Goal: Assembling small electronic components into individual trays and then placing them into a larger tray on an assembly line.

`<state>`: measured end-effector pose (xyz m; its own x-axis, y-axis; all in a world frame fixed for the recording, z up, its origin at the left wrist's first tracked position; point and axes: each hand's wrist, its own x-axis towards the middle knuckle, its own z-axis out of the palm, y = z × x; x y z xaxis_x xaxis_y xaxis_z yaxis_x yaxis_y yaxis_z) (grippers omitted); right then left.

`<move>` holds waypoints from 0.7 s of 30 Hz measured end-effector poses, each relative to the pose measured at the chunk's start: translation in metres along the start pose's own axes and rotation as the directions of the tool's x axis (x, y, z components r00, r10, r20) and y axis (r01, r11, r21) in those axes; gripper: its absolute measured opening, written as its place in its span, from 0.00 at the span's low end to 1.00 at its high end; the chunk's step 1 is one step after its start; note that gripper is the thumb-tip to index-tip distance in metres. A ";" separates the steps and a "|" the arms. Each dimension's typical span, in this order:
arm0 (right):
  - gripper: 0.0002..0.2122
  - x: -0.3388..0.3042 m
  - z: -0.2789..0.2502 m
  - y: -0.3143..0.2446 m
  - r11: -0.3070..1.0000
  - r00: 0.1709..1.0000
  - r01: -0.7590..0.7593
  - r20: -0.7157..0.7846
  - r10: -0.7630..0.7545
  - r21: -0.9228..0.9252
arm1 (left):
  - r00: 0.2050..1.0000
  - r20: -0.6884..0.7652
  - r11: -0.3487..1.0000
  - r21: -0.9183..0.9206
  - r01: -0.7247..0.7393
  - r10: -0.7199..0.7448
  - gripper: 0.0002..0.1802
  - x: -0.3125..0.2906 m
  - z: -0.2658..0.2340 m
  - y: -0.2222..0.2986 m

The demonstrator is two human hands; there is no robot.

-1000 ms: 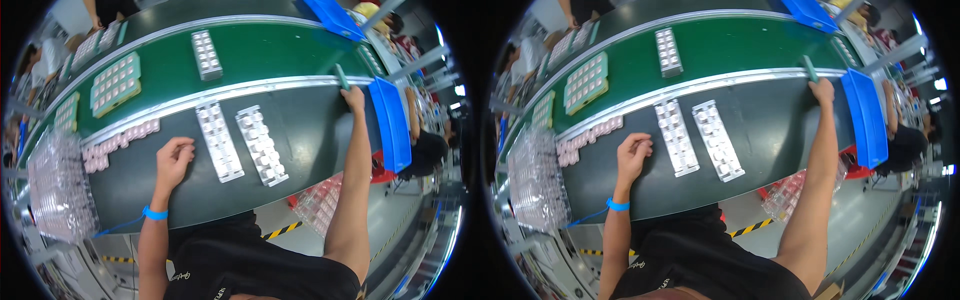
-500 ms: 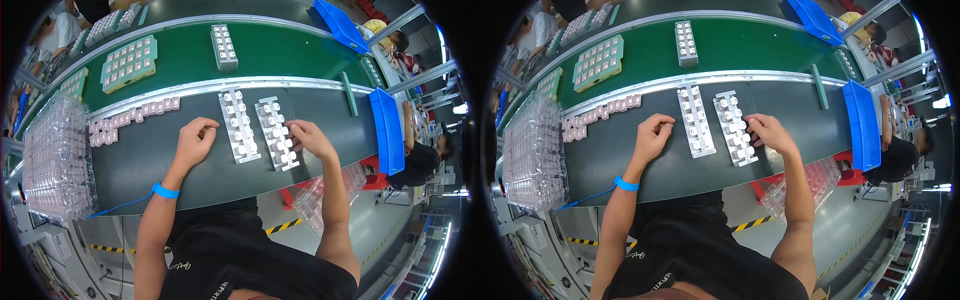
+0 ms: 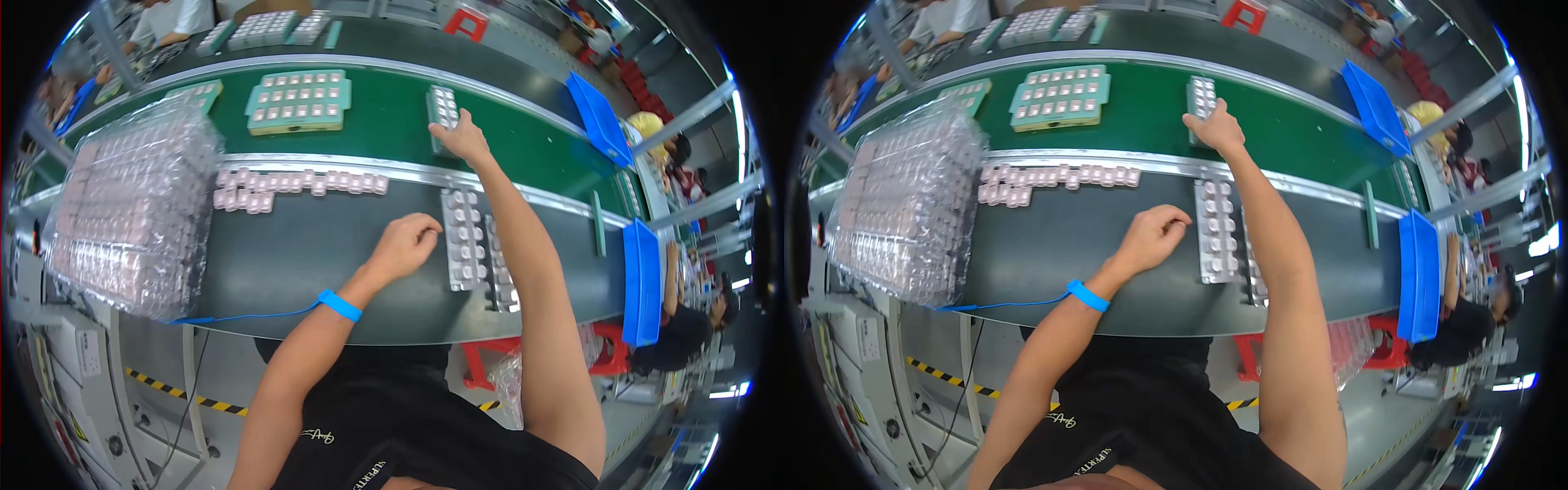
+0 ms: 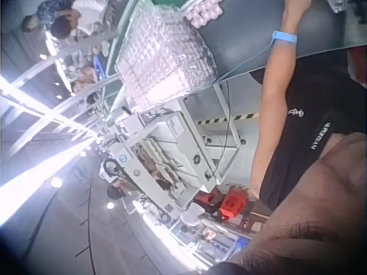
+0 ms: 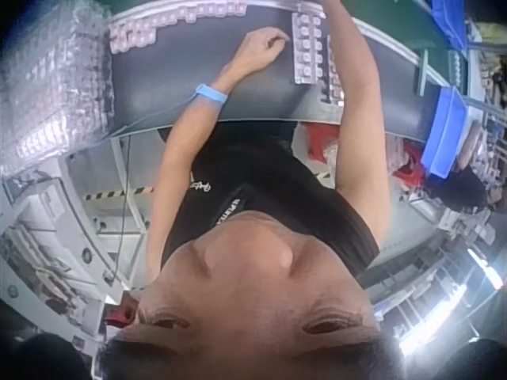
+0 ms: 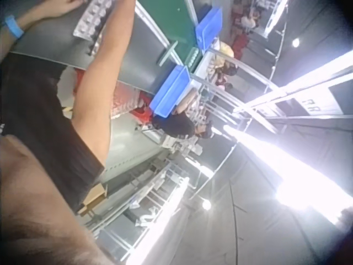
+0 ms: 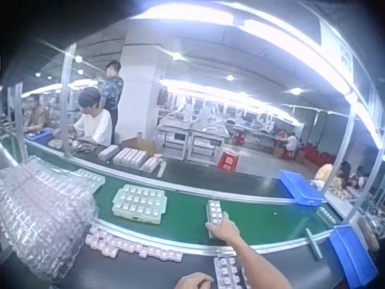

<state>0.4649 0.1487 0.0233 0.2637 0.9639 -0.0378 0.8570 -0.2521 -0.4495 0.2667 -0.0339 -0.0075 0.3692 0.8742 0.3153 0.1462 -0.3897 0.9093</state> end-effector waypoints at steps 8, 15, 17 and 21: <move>0.46 0.018 0.020 -0.021 0.971 0.994 -0.108 -0.019 0.107 -0.212 | 0.999 0.031 0.999 -0.040 0.021 -0.020 0.08 -0.001 -0.006 0.001; 0.44 0.009 -0.062 0.076 0.974 0.999 -0.023 0.016 0.028 -0.223 | 0.999 0.026 0.998 -0.051 0.031 -0.030 0.08 0.001 -0.006 0.004; 0.43 -0.023 -0.082 0.107 0.980 0.999 -0.053 0.001 0.054 -0.192 | 0.998 0.034 0.997 -0.049 0.063 -0.061 0.08 0.001 -0.008 0.001; 0.42 -0.112 -0.109 0.191 0.988 0.992 -0.070 -0.118 0.054 -0.140 | 0.994 0.067 0.995 -0.049 0.091 -0.088 0.07 0.003 -0.005 0.003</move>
<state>0.6474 -0.0163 0.0385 0.3596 0.9321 0.0439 0.8899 -0.3284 -0.3166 0.2634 -0.0313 -0.0022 0.4160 0.8835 0.2152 0.1339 -0.2936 0.9465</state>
